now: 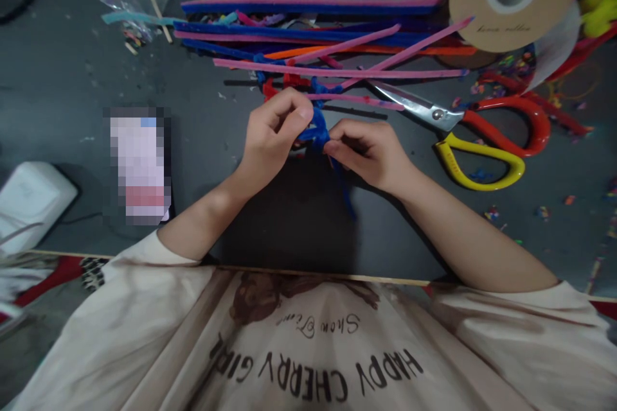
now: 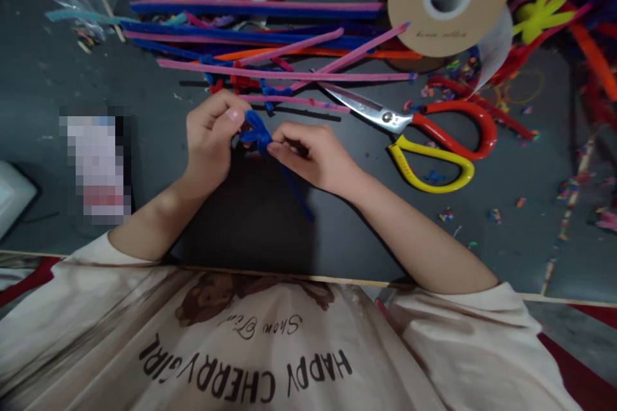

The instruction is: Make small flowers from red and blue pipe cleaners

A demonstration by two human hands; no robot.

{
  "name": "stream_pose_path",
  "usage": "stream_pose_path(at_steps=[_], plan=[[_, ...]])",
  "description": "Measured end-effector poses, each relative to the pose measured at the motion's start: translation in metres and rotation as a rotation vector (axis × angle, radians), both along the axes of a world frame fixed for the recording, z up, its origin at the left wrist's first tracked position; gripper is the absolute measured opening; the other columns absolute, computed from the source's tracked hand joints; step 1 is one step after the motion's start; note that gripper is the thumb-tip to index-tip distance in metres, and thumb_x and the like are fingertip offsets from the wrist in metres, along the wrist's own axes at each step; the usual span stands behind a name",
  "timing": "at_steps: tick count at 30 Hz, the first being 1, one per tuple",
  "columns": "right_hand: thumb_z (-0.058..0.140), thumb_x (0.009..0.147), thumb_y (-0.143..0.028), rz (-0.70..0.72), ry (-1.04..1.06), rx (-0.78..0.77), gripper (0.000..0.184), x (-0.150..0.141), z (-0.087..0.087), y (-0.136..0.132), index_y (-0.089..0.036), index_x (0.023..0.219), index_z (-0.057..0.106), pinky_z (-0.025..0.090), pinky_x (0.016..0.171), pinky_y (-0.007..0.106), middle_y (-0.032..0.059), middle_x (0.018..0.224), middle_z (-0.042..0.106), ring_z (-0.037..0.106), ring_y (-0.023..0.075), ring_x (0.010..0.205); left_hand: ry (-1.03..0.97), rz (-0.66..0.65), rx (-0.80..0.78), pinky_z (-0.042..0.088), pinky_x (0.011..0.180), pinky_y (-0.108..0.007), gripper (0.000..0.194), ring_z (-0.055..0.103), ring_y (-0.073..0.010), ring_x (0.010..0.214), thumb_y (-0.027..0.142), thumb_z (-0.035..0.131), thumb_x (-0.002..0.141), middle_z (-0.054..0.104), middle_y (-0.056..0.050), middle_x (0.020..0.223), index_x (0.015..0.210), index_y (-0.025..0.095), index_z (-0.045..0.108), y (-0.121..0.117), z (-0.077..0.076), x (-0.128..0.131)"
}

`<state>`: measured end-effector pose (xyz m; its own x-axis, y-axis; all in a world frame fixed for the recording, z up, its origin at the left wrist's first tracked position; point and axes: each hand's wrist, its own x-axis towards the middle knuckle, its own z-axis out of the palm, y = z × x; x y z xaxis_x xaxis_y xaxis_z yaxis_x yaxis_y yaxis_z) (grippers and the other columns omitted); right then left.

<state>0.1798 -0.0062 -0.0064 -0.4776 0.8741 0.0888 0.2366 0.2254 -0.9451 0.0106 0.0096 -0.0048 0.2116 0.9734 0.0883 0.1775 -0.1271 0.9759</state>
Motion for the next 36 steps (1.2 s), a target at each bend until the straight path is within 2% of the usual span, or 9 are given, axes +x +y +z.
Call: stream_pose_path(at_steps=[2,5,8,14,19,25,28,31,36], plan=[[0.054,0.085,-0.037,-0.038,0.027,-0.010,0.027,0.000,-0.001,0.000,-0.017,0.069,0.051,0.024,0.044,0.020,-0.0062,0.051,0.039,0.032,0.0033,0.045,-0.044,-0.043,-0.024,0.042,0.052,-0.018,0.033,0.049,-0.0044,0.055,0.048,0.050,0.084,0.050,0.003,0.062,0.070,0.019,0.052,-0.001,-0.001,0.000],[0.056,0.084,-0.041,-0.064,0.033,-0.021,0.029,0.000,-0.002,-0.001,-0.018,0.069,0.050,0.025,0.045,0.021,-0.0059,0.052,0.040,0.033,0.0043,0.045,0.036,-0.051,0.003,0.042,0.053,-0.018,0.028,0.049,-0.0042,0.056,0.044,0.056,0.081,0.052,0.003,0.064,0.070,0.018,0.054,-0.001,-0.003,0.000],[0.057,0.083,-0.038,-0.046,0.001,-0.015,0.026,-0.002,-0.002,-0.001,-0.019,0.068,0.048,0.026,0.045,0.022,-0.0064,0.051,0.039,0.031,0.0045,0.045,0.126,-0.032,0.029,0.038,0.051,-0.017,0.022,0.045,-0.0037,0.055,0.034,0.056,0.082,0.050,0.003,0.063,0.067,0.017,0.055,-0.001,-0.003,0.000],[0.056,0.084,-0.030,0.020,-0.040,0.038,0.024,-0.002,-0.003,0.001,-0.019,0.067,0.043,0.027,0.046,0.020,-0.0068,0.052,0.039,0.033,0.0040,0.046,0.117,-0.085,0.014,0.035,0.050,-0.016,0.017,0.040,-0.0031,0.054,0.024,0.053,0.080,0.046,0.004,0.060,0.064,0.016,0.052,0.000,0.004,0.001],[0.051,0.086,-0.024,0.002,-0.083,0.183,0.019,-0.001,-0.004,0.000,-0.018,0.069,0.048,0.028,0.047,0.018,-0.0067,0.053,0.042,0.034,0.0034,0.046,0.147,-0.059,-0.060,0.032,0.049,-0.019,0.019,0.037,-0.0034,0.051,0.024,0.052,0.079,0.044,0.004,0.057,0.062,0.016,0.048,-0.001,0.007,0.002],[0.045,0.089,-0.021,-0.234,-0.289,0.580,0.018,-0.004,-0.010,-0.007,-0.019,0.075,0.056,0.039,0.056,0.020,-0.0016,0.065,0.059,0.054,0.0077,0.059,0.108,-0.027,-0.096,0.029,0.046,-0.021,0.019,0.036,-0.0038,0.047,0.025,0.052,0.075,0.041,0.005,0.053,0.059,0.017,0.045,-0.001,0.004,0.001],[0.045,0.091,-0.028,-0.293,-0.421,0.650,0.019,0.000,-0.016,-0.007,-0.020,0.082,0.060,0.041,0.057,0.023,0.0002,0.070,0.065,0.060,0.0103,0.064,0.098,-0.045,-0.095,0.029,0.046,-0.020,0.020,0.036,-0.0036,0.047,0.025,0.052,0.074,0.040,0.005,0.052,0.058,0.017,0.045,-0.002,0.007,0.001],[0.047,0.090,-0.041,-0.329,-0.506,0.672,0.027,0.010,-0.021,-0.001,-0.020,0.084,0.063,0.042,0.059,0.026,0.0021,0.074,0.069,0.063,0.0127,0.065,0.117,-0.080,-0.105,0.027,0.046,-0.020,0.020,0.035,-0.0030,0.047,0.023,0.052,0.075,0.040,0.005,0.052,0.057,0.016,0.045,-0.003,0.011,0.001],[0.044,0.087,-0.054,-0.242,-0.579,0.644,0.039,0.023,-0.020,0.007,-0.021,0.084,0.066,0.042,0.061,0.029,0.0029,0.069,0.067,0.062,0.0144,0.065,0.116,-0.180,-0.079,0.026,0.047,-0.020,0.021,0.032,-0.0024,0.048,0.021,0.054,0.075,0.039,0.005,0.053,0.057,0.016,0.045,0.000,0.008,-0.002]])
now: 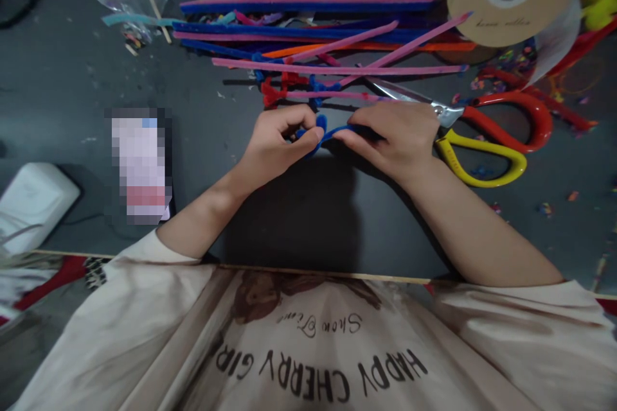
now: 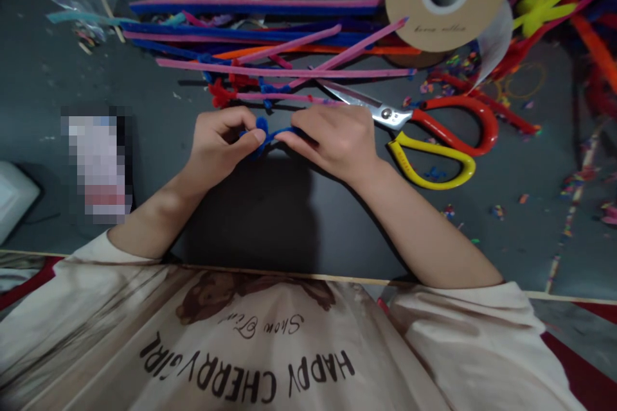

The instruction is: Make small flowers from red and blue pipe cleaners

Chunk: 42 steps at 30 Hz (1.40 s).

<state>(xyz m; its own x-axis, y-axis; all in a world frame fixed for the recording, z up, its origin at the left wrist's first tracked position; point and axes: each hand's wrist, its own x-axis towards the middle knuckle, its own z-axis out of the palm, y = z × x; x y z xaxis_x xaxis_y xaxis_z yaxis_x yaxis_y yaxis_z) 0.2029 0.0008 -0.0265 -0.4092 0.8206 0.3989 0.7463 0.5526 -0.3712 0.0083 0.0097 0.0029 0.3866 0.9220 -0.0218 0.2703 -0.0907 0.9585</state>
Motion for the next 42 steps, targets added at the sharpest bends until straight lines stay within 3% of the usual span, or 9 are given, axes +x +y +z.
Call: stream_pose_path(at_steps=[6,11,19,28,36,42], plan=[[0.038,0.089,-0.056,0.003,-0.063,-0.016,0.048,-0.002,0.005,0.000,-0.020,0.074,0.066,0.039,0.058,0.027,0.0014,0.057,0.059,0.056,0.0120,0.059,0.007,-0.137,-0.025,0.025,0.049,-0.022,0.025,0.031,-0.0032,0.049,0.030,0.057,0.078,0.040,0.005,0.053,0.059,0.016,0.047,0.002,-0.002,-0.005],[0.035,0.092,-0.049,-0.006,-0.051,0.004,0.047,-0.004,0.005,-0.001,-0.019,0.074,0.065,0.039,0.059,0.026,0.0018,0.057,0.059,0.056,0.0116,0.059,0.021,-0.160,-0.039,0.026,0.050,-0.022,0.024,0.033,-0.0033,0.049,0.029,0.057,0.079,0.042,0.005,0.053,0.060,0.016,0.048,0.001,0.000,-0.005],[0.040,0.093,-0.037,0.007,0.033,0.169,0.034,-0.007,0.000,-0.003,-0.020,0.076,0.063,0.039,0.056,0.026,-0.0001,0.058,0.060,0.055,0.0105,0.057,0.037,-0.186,0.006,0.029,0.050,-0.022,0.029,0.036,-0.0039,0.049,0.035,0.058,0.081,0.046,0.004,0.053,0.060,0.017,0.049,0.001,0.000,-0.006],[0.041,0.092,-0.037,-0.024,0.072,0.166,0.034,-0.013,0.001,-0.007,-0.020,0.067,0.057,0.040,0.055,0.026,-0.0001,0.056,0.059,0.052,0.0100,0.053,0.038,-0.199,0.068,0.028,0.048,-0.021,0.029,0.033,-0.0034,0.048,0.032,0.057,0.081,0.043,0.005,0.051,0.058,0.017,0.049,0.002,-0.003,-0.005],[0.035,0.092,-0.036,-0.096,0.014,0.024,0.038,-0.018,0.014,-0.014,-0.022,0.059,0.048,0.039,0.052,0.027,0.0002,0.053,0.054,0.048,0.0104,0.049,0.033,-0.181,0.017,0.029,0.048,-0.022,0.028,0.034,-0.0045,0.048,0.034,0.056,0.081,0.045,0.004,0.051,0.058,0.018,0.049,0.001,-0.001,-0.004],[0.037,0.091,-0.034,-0.099,0.096,-0.023,0.037,-0.021,0.019,-0.016,-0.020,0.057,0.045,0.035,0.050,0.023,-0.0016,0.051,0.047,0.040,0.0074,0.047,0.011,-0.178,0.042,0.030,0.049,-0.023,0.029,0.038,-0.0050,0.049,0.036,0.059,0.080,0.047,0.004,0.052,0.058,0.018,0.050,-0.001,-0.001,-0.005]])
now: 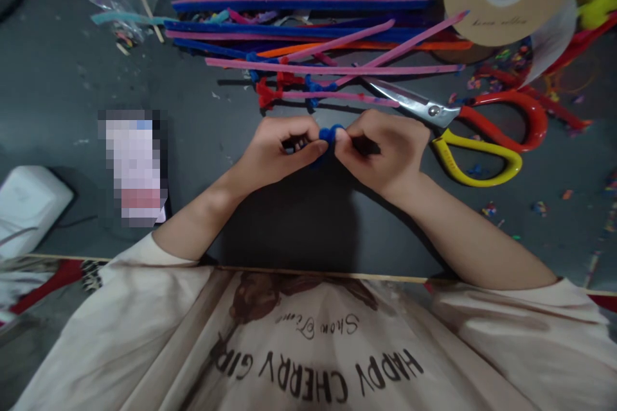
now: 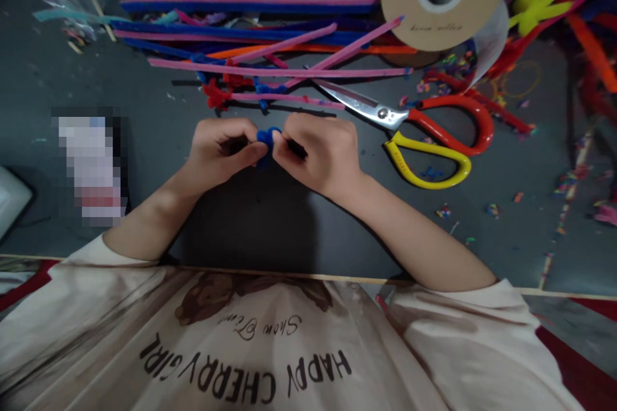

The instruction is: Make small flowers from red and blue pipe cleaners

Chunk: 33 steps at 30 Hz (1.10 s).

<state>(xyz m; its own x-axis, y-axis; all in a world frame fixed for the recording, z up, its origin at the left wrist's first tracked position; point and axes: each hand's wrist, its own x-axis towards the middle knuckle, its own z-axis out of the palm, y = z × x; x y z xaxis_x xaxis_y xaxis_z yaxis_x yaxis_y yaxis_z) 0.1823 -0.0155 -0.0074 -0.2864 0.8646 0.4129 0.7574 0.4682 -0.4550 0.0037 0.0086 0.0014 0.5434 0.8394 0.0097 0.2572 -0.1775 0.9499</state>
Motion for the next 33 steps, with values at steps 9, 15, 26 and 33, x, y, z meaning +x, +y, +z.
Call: stream_pose_path(at_steps=[9,15,26,33], plan=[[0.048,0.087,-0.035,-0.083,0.304,-0.175,0.031,-0.008,0.005,0.003,-0.020,0.060,0.044,0.035,0.048,0.021,-0.0051,0.050,0.038,0.036,0.0053,0.046,-0.018,0.092,0.057,0.033,0.050,-0.022,0.026,0.040,-0.0047,0.050,0.034,0.057,0.081,0.048,0.004,0.054,0.061,0.018,0.050,-0.002,-0.003,0.003],[0.053,0.083,-0.052,0.045,0.675,-0.593,0.030,-0.005,-0.002,0.014,-0.022,0.079,0.052,0.036,0.042,0.021,-0.0065,0.053,0.044,0.041,0.0050,0.042,-0.004,0.324,-0.053,0.035,0.047,-0.019,0.023,0.041,-0.0033,0.047,0.026,0.056,0.081,0.046,0.005,0.053,0.060,0.017,0.048,0.000,0.003,0.008],[0.060,0.078,-0.052,0.211,0.895,-0.761,0.036,-0.005,-0.010,0.014,-0.023,0.098,0.053,0.048,0.046,0.021,-0.0056,0.063,0.062,0.056,0.0072,0.048,-0.001,0.313,-0.108,0.036,0.048,-0.018,0.024,0.042,-0.0030,0.049,0.026,0.056,0.082,0.047,0.004,0.055,0.061,0.017,0.049,0.000,0.006,0.008],[0.067,0.074,-0.047,0.296,0.938,-0.844,0.034,-0.003,-0.009,0.016,-0.021,0.093,0.055,0.052,0.052,0.021,-0.0045,0.067,0.063,0.061,0.0081,0.057,-0.034,0.211,-0.144,0.036,0.046,-0.020,0.025,0.046,-0.0040,0.049,0.033,0.056,0.083,0.054,0.004,0.056,0.063,0.017,0.054,0.001,0.002,0.003]])
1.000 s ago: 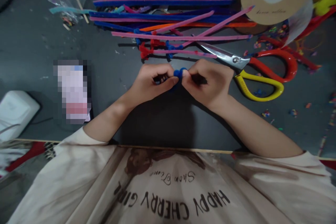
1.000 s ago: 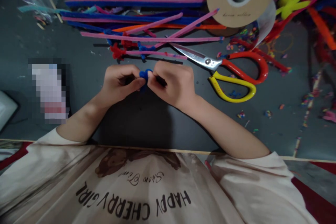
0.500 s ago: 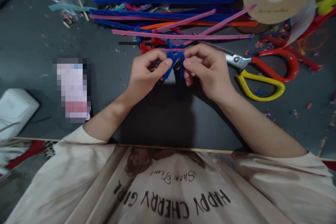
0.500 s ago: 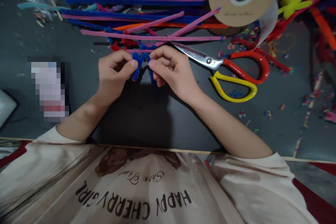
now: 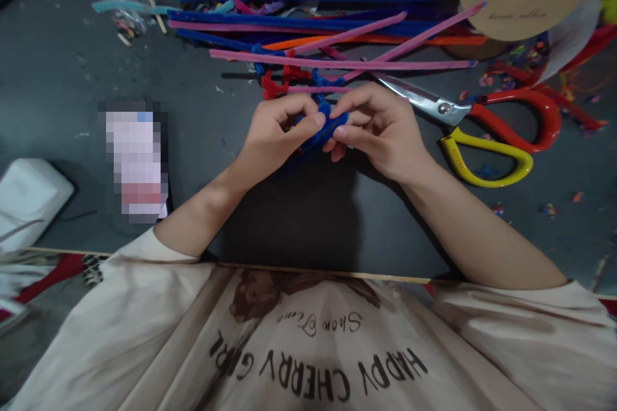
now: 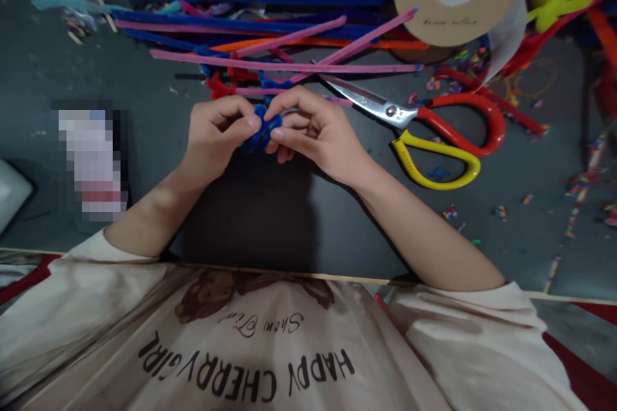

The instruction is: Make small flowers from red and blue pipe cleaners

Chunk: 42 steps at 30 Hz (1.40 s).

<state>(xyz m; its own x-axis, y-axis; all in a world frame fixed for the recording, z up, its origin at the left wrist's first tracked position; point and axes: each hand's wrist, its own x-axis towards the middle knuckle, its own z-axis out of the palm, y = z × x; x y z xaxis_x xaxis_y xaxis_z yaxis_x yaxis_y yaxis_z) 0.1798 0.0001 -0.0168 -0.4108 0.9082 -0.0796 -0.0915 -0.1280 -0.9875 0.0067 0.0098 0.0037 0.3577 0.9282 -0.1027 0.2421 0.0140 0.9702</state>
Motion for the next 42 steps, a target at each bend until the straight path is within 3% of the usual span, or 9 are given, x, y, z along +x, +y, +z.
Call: stream_pose_path(at_steps=[5,12,22,31,42], plan=[[0.069,0.073,-0.042,0.040,0.001,0.020,0.029,0.002,0.001,0.001,-0.020,0.089,0.059,0.053,0.053,0.021,-0.0033,0.070,0.063,0.063,0.0084,0.061,-0.014,-0.053,0.020,0.036,0.049,-0.019,0.026,0.047,-0.0037,0.052,0.030,0.053,0.082,0.055,0.003,0.057,0.060,0.016,0.054,0.001,0.001,0.000],[0.068,0.076,-0.034,0.075,-0.009,0.039,0.019,0.004,0.004,0.000,-0.019,0.086,0.061,0.052,0.052,0.019,-0.0037,0.068,0.063,0.060,0.0061,0.056,-0.034,0.017,0.042,0.032,0.046,-0.018,0.019,0.040,-0.0019,0.048,0.026,0.054,0.080,0.047,0.004,0.057,0.064,0.017,0.051,0.001,-0.003,0.002],[0.071,0.073,-0.037,-0.029,0.035,0.070,0.025,0.002,-0.004,0.000,-0.019,0.087,0.060,0.052,0.050,0.020,-0.0039,0.068,0.063,0.061,0.0075,0.057,-0.031,0.104,0.022,0.034,0.046,-0.014,0.024,0.045,-0.0004,0.047,0.015,0.051,0.083,0.040,0.006,0.053,0.061,0.017,0.043,0.002,0.001,0.006],[0.071,0.073,-0.031,-0.116,0.091,0.079,0.020,0.000,-0.004,-0.001,-0.016,0.083,0.062,0.051,0.047,0.015,-0.0054,0.065,0.063,0.059,0.0043,0.053,-0.070,0.086,0.003,0.036,0.050,-0.015,0.020,0.040,-0.0009,0.051,0.023,0.055,0.081,0.043,0.005,0.056,0.063,0.017,0.049,-0.001,0.000,0.002],[0.072,0.072,-0.033,-0.115,0.072,0.116,0.020,0.000,-0.007,0.002,-0.018,0.082,0.062,0.049,0.045,0.014,-0.0061,0.070,0.061,0.058,0.0026,0.050,-0.033,0.007,-0.022,0.042,0.055,-0.017,0.020,0.051,-0.0024,0.056,0.030,0.055,0.083,0.050,0.005,0.062,0.068,0.018,0.054,0.000,-0.001,-0.001]])
